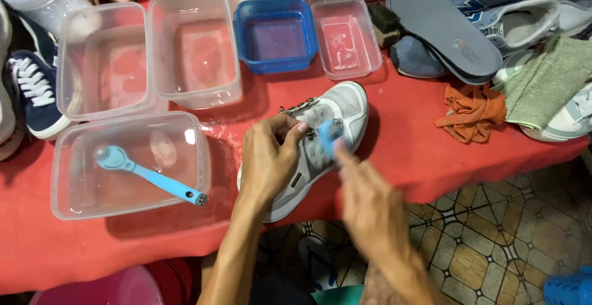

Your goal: The person scrubs a grey sneaker with a blue brush, repeatedly dipping the brush into a container of water. They clean the upper, sides, and sole of the shoe while holding it on a red table.

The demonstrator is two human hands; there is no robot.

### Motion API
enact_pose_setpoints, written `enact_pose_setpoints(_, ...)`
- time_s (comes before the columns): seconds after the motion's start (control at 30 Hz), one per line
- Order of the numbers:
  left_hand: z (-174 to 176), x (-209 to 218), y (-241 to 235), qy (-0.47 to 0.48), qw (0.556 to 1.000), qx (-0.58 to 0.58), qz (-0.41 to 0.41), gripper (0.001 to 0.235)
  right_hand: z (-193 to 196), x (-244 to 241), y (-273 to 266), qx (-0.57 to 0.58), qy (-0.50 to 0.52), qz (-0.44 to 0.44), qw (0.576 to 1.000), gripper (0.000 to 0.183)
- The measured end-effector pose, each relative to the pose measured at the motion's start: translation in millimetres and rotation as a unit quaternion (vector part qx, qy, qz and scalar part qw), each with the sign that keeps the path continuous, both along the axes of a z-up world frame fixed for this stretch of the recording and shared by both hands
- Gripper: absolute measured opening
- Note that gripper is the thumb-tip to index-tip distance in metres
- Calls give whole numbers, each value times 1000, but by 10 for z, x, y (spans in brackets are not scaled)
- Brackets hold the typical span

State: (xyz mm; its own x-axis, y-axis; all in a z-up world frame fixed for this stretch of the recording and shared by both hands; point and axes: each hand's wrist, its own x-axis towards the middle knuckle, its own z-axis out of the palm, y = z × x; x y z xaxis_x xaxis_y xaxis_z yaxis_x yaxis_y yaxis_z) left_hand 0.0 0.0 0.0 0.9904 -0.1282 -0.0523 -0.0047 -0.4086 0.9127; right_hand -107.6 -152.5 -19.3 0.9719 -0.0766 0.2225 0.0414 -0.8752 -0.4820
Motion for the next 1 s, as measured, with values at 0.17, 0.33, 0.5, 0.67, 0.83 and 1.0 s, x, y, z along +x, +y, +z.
enact_pose_setpoints(0.17,-4,34,8,10,999,-29,-12,23,-233,-86,-69,10,4,18,1000,49)
enact_pose_setpoints(0.33,-17,73,72,39,998,-45,-10,26,-218,-234,136,37,-22,85,995,53)
enact_pose_setpoints(0.5,-31,161,127,32,997,-66,-19,25,-379,-132,72,47,-69,65,994,52)
enact_pose_setpoints(0.67,-68,233,146,32,994,-96,-35,31,-506,-106,22,43,-105,53,992,43)
enact_pose_setpoints(0.83,-80,243,182,51,992,-113,-30,28,-528,-254,133,59,-75,107,990,51)
enact_pose_setpoints(1.0,-133,266,197,17,997,-66,-24,29,-599,-339,244,72,-72,87,991,51)
